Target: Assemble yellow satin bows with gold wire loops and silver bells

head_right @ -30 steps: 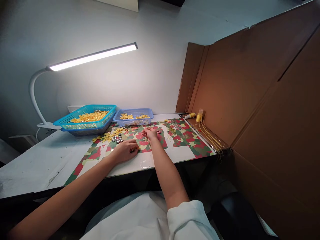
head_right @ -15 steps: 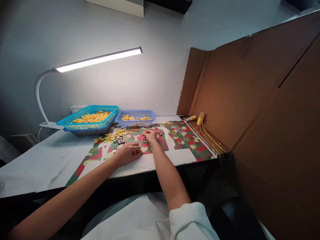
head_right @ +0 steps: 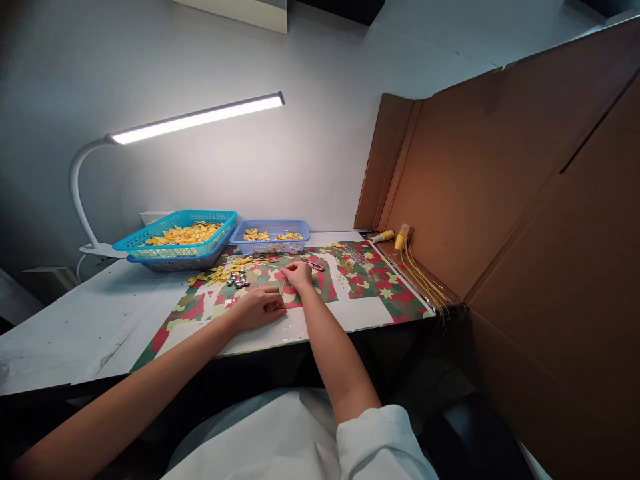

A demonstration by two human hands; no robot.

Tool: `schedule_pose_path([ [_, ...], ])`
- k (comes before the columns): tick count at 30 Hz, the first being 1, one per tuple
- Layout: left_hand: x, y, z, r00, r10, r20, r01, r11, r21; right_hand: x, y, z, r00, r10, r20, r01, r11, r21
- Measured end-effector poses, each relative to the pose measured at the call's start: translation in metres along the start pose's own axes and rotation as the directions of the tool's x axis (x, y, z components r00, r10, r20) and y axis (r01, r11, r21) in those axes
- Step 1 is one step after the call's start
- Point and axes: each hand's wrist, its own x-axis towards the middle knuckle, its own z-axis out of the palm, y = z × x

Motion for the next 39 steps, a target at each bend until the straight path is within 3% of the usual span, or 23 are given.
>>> schedule_pose_path([
  [16, -0.001, -0.002, 0.001, 1.000, -0.009, -0.001, 0.009, 1.000, -0.006, 0.001, -0.013, 0.006, 0.987, 0.134, -0.089, -0.153, 0.955, -0.255],
  [24, 0.000, 0.001, -0.002, 1.000, -0.009, -0.019, 0.009, 1.000, -0.019, 0.010, -0.015, 0.011, 0.973, 0.205, -0.103, -0.227, 0.931, -0.285],
  [29, 0.000, -0.001, -0.002, 0.999, -0.021, -0.029, 0.021, 0.999, -0.030, 0.011, -0.007, 0.004, 0.983, 0.182, -0.014, -0.181, 0.963, -0.199],
  [34, -0.001, -0.002, -0.003, 0.999, -0.031, -0.024, 0.030, 0.999, -0.034, 0.006, 0.001, -0.010, 0.989, 0.075, 0.126, -0.066, 0.995, -0.068],
  [39, -0.001, -0.002, -0.003, 0.999, -0.036, -0.023, 0.035, 0.999, -0.039, 0.005, 0.005, -0.013, 0.991, -0.068, 0.119, 0.072, 0.997, -0.027],
])
